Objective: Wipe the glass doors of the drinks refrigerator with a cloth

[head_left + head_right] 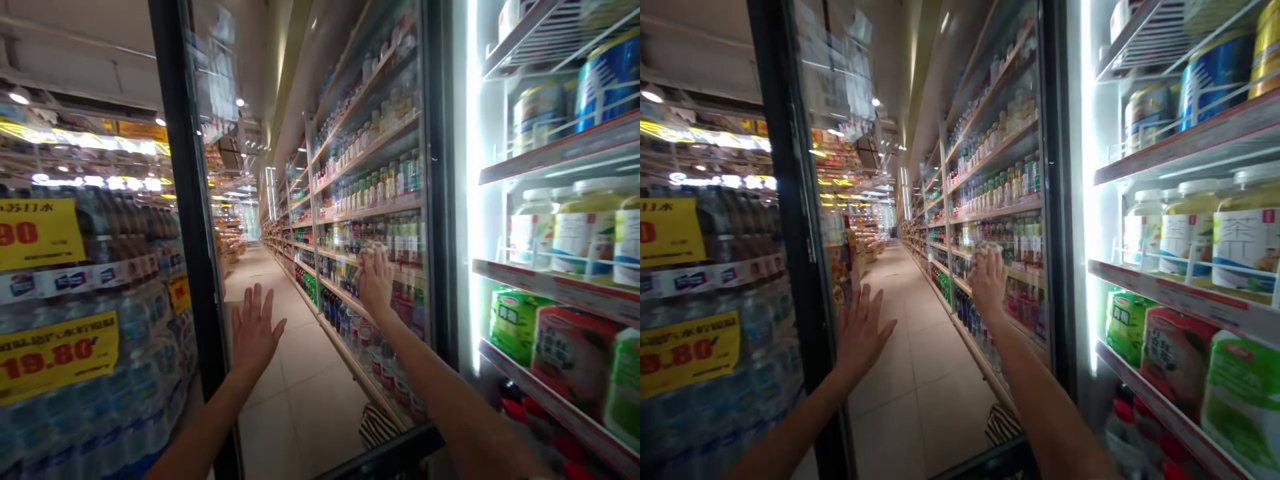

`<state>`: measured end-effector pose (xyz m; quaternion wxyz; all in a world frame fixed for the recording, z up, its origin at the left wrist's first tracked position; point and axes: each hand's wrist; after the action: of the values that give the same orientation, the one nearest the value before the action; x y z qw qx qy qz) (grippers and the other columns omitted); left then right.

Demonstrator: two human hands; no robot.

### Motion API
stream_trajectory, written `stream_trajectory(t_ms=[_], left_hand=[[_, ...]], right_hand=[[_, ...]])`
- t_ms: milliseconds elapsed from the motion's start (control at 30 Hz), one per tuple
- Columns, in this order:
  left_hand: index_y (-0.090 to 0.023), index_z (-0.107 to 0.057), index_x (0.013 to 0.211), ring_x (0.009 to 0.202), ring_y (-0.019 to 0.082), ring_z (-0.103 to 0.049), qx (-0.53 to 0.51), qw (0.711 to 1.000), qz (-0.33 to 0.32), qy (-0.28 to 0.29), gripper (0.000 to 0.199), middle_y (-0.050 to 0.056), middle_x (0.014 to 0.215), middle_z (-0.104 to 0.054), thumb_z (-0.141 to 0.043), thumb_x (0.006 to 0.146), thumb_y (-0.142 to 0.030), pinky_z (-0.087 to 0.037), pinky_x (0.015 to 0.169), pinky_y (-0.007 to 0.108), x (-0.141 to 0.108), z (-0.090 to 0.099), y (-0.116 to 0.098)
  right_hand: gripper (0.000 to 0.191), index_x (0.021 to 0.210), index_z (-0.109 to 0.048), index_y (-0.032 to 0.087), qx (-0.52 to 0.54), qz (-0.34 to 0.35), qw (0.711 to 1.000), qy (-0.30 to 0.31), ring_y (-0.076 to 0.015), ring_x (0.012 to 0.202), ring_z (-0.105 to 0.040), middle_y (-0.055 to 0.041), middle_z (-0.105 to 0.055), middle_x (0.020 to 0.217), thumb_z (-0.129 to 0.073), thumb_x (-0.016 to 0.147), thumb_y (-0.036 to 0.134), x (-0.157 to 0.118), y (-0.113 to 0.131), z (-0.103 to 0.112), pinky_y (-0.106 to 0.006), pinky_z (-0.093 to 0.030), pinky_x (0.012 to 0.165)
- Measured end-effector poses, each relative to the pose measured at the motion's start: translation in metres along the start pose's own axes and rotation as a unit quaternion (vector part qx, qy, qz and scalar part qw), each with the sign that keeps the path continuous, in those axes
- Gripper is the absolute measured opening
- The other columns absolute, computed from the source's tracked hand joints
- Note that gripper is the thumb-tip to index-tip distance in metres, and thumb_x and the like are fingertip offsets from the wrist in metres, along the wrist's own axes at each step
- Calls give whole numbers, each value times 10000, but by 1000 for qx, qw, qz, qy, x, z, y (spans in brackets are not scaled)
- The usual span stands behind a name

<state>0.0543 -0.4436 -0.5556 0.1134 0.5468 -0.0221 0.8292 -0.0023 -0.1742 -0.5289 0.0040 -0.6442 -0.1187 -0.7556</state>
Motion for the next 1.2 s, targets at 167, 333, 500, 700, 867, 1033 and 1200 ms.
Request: stream_trajectory(t_ms=[167, 333, 500, 700, 867, 1033, 1200], left_hand=[[-142, -318, 1380, 1379, 296, -147, -7, 1000, -7, 4, 558, 158, 1474, -236, -415, 863, -330, -164, 1074, 552, -1, 1, 3], [-120, -357, 1357, 1380, 299, -144, 7, 1000, -14, 7, 538, 171, 1467, -246, -423, 860, -318, -160, 1077, 548, -1, 1, 3], [-112, -366, 1346, 1380, 296, -144, 20, 1000, -16, -2, 521, 176, 1465, -250, -423, 863, -300, -165, 1075, 544, -3, 1, 1], [-155, -401, 1321, 1364, 271, -216, 10, 999, -43, -19, 491, 145, 1434, -336, -440, 853, -295, -156, 1094, 511, 4, 6, 14], [-98, -369, 1336, 1380, 297, -145, 21, 999, -17, -35, 555, 195, 1460, -252, -470, 842, -330, -171, 1087, 514, 21, 11, 16], [-112, -382, 1333, 1378, 308, -142, 32, 999, -28, -28, 568, 190, 1465, -239, -499, 826, -339, -203, 1077, 514, 25, 12, 17], [-108, -393, 1325, 1361, 301, -213, 54, 997, -37, -38, 545, 180, 1450, -284, -477, 832, -324, -189, 1081, 511, 27, 15, 20]], right_hand=[[455, 1220, -525, 306, 27, 254, 966, 45, -220, 1347, -255, -39, -444, 1377, -525, 780, 189, -16, 24, -3, -447, -145, 1095], [450, 1281, -475, 238, -19, -8, 1000, -7, -254, 1331, -282, -103, -392, 1408, -389, 843, 183, 4, -13, 2, -501, -241, 1038], [466, 1289, -467, 269, 6, 142, 988, 60, -263, 1361, -214, -78, -353, 1435, -450, 826, 227, -6, 11, 2, -496, -200, 1067], [467, 1275, -478, 297, 14, 137, 990, 29, -253, 1350, -240, -61, -380, 1419, -448, 817, 210, 9, 8, 2, -506, -176, 1075], [455, 1298, -464, 229, 19, 20, 999, -21, -296, 1343, -245, -117, -361, 1423, -392, 849, 230, 27, 19, 2, -526, -237, 1035], [407, 1209, -528, 341, 47, 285, 957, 42, -218, 1344, -260, -7, -435, 1386, -495, 818, 230, 21, 38, 5, -462, -116, 1103], [405, 1250, -512, 229, 20, 16, 998, -52, -274, 1334, -273, -112, -408, 1396, -400, 861, 229, 45, 32, 2, -500, -205, 1052]])
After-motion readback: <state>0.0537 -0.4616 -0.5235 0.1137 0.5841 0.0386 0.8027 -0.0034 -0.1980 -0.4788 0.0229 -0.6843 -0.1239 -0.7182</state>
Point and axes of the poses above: each hand's wrist, its own x-axis towards the middle knuckle, its own z-axis out of the back of the hand, y = z × x
